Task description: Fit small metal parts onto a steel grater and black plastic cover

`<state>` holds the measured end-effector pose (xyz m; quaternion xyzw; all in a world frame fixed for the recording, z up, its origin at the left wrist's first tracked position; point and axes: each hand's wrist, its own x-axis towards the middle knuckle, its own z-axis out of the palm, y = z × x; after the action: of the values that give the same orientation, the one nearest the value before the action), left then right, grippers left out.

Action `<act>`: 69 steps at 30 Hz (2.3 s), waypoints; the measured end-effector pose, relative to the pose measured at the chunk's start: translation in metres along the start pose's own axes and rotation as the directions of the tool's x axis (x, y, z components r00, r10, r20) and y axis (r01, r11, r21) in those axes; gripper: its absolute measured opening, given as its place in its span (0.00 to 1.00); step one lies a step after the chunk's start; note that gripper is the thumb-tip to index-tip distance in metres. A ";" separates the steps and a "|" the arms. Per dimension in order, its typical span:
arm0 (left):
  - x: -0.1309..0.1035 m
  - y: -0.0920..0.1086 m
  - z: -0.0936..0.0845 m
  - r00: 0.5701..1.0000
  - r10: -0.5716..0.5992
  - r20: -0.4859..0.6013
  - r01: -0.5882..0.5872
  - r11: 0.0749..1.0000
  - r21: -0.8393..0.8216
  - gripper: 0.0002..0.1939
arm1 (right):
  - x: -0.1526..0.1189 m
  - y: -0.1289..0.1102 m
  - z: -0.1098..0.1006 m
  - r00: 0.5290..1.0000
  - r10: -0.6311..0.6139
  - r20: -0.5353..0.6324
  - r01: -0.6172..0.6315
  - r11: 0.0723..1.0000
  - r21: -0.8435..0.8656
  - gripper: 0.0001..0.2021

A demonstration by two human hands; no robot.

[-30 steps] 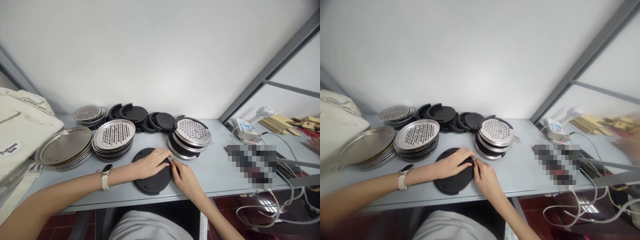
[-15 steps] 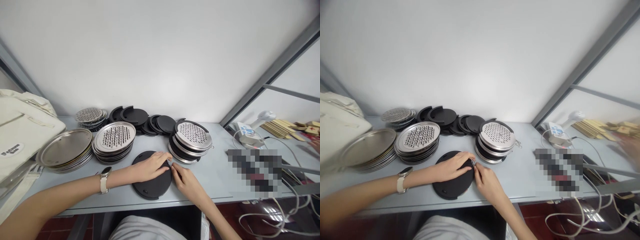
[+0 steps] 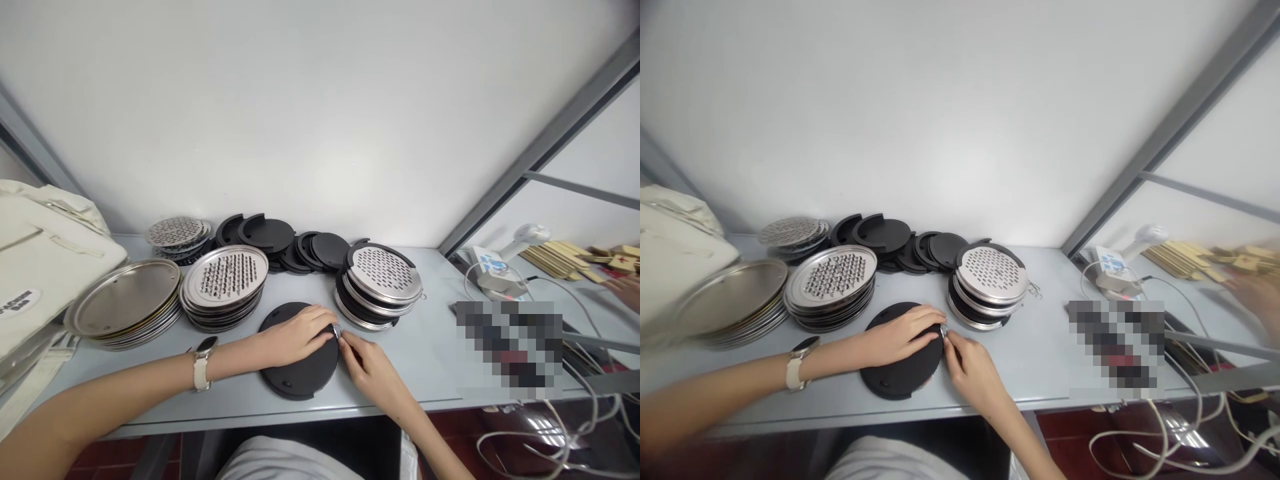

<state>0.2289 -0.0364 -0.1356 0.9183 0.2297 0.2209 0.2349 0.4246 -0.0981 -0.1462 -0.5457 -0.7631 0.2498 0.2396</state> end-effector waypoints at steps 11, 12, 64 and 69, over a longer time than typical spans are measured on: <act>0.000 0.005 -0.005 0.996 -0.082 0.044 0.081 0.997 0.015 0.12 | 0.004 0.006 0.008 0.993 0.045 -0.111 -0.044 0.999 0.005 0.12; 0.000 0.005 -0.005 0.995 -0.084 0.049 0.084 0.996 0.019 0.12 | 0.004 0.006 0.008 0.993 0.046 -0.113 -0.045 0.999 0.006 0.12; 0.002 0.003 -0.005 0.999 0.032 0.011 -0.032 0.999 0.006 0.15 | 0.002 0.007 0.007 0.996 -0.029 -0.079 0.029 1.000 0.001 0.10; 0.002 0.004 -0.005 0.999 0.030 0.017 -0.031 0.999 0.044 0.16 | 0.003 0.005 0.006 0.997 -0.029 -0.070 0.029 1.000 -0.005 0.10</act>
<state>0.2290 -0.0367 -0.1286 0.9284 0.2186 0.2119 0.2132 0.4239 -0.0947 -0.1540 -0.5435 -0.7625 0.2256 0.2689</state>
